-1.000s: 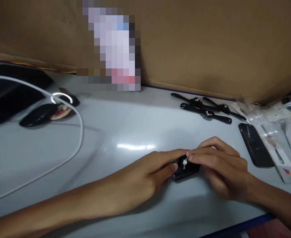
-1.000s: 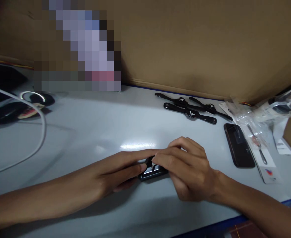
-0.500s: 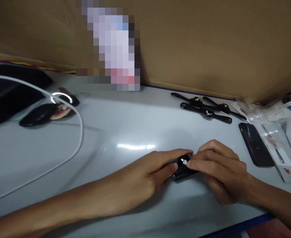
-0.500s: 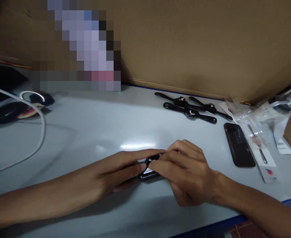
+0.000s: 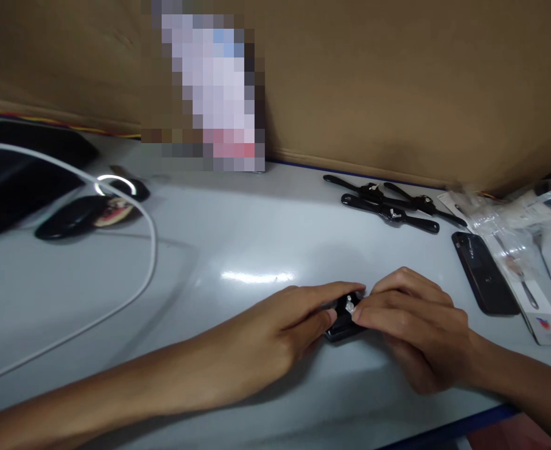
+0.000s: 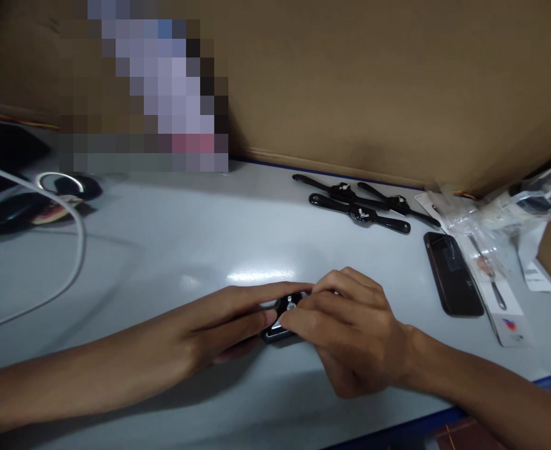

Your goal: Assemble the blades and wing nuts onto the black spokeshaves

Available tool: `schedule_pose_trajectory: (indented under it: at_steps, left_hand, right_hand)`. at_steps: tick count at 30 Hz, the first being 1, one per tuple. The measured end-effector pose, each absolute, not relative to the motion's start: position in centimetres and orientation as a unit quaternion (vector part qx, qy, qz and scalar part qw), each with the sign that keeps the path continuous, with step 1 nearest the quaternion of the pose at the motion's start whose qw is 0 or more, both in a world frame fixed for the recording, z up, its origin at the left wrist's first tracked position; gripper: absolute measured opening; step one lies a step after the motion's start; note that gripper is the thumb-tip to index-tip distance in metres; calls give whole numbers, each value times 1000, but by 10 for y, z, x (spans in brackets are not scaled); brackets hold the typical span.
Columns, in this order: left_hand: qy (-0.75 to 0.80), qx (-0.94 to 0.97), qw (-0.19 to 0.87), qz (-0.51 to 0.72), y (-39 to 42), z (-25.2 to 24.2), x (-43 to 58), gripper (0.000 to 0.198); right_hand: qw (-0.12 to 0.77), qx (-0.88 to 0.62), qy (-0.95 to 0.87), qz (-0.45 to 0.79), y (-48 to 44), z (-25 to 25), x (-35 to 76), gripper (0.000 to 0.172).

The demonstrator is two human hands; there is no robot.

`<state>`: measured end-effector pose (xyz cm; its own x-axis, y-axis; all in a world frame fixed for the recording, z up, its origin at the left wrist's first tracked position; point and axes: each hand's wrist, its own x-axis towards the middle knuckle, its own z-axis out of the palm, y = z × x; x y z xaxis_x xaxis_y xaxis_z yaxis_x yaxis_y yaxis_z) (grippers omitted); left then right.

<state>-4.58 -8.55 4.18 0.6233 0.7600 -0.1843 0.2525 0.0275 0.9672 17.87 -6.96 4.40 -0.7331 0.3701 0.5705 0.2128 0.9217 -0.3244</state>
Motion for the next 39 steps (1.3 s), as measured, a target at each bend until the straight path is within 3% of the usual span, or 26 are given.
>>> schedule_pose_trajectory:
  at_steps: [19, 26, 33, 39]
  left_hand:
    - [381, 664, 612, 199, -86, 40, -47, 41]
    - [385, 665, 605, 208, -85, 46, -46, 40]
    - [392, 659, 609, 203, -87, 46, -47, 41]
    - [396, 654, 610, 208, -87, 46, -46, 39]
  right_hand:
    - [329, -159, -924, 108, -70, 44, 179, 31]
    - [370, -142, -910, 120, -67, 41, 179, 33]
    - [320, -155, -929, 105, -65, 44, 183, 39]
    - [335, -151, -924, 107, -64, 43, 178, 38]
